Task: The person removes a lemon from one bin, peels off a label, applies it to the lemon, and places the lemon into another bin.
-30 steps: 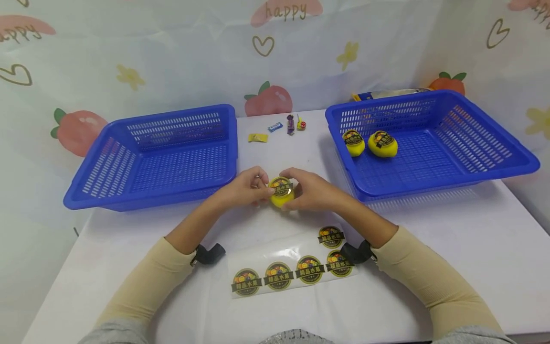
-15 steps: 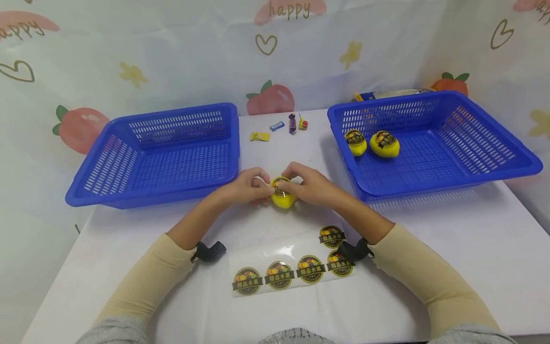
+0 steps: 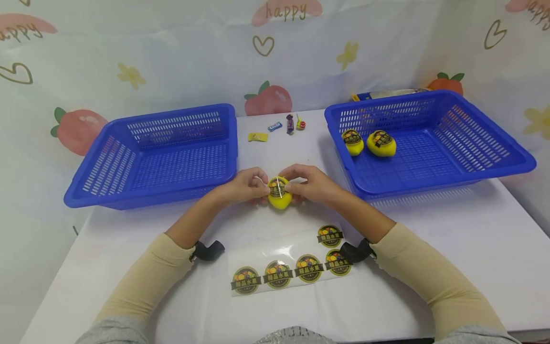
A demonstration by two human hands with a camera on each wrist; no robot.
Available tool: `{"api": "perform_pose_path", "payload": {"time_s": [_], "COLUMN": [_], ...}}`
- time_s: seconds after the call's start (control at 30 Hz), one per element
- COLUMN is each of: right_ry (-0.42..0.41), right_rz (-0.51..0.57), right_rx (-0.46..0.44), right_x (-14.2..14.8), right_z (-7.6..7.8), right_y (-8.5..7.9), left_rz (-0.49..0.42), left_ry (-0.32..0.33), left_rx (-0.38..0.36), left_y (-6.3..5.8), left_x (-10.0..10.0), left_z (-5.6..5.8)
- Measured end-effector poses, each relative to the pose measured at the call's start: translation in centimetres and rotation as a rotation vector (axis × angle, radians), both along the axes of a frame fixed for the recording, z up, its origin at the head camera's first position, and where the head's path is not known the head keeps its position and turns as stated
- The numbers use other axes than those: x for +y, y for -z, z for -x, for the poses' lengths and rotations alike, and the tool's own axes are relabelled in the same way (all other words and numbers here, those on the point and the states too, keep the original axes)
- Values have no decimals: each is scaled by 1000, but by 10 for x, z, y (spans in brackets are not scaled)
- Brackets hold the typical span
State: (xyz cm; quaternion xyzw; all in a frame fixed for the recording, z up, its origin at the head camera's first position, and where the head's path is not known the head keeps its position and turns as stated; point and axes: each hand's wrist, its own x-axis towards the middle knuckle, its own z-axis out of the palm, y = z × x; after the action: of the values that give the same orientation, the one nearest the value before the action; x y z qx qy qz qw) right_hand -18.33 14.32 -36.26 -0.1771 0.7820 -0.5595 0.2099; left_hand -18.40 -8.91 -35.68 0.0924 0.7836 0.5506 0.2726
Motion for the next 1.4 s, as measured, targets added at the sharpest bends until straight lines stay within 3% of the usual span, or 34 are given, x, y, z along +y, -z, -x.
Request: {"api": "perform_pose_path", "payload": {"time_s": [0.23, 0.47, 0.73, 0.93, 1.1, 1.2, 1.33, 1.4], "right_ry": [-71, -175, -185, -162, -145, -137, -134, -141], "right_rz": [64, 12, -170, -221, -229, -252, -293, -304], "right_rx": [-54, -57, 210, 285, 306, 331, 371, 387], "right_x": [7, 16, 6, -1, -2, -3, -3, -3], "right_z": [1, -3, -9, -12, -13, -14, -16, -17], "right_y": [1, -1, -4, -3, -3, -4, -4, -6], "left_rz": [-2, 51, 235, 304, 302, 319, 346, 371], "left_ry": [-1, 42, 103, 128, 152, 146, 89, 57], "left_rx": [-17, 23, 213, 338, 496, 672, 947, 1027], "left_y": [-1, -5, -20, -30, -41, -47, -54, -55], "left_x": [1, -1, 2, 1, 2, 0, -8, -14], "left_z": [0, -5, -21, -38, -49, -56, -60, -60]}}
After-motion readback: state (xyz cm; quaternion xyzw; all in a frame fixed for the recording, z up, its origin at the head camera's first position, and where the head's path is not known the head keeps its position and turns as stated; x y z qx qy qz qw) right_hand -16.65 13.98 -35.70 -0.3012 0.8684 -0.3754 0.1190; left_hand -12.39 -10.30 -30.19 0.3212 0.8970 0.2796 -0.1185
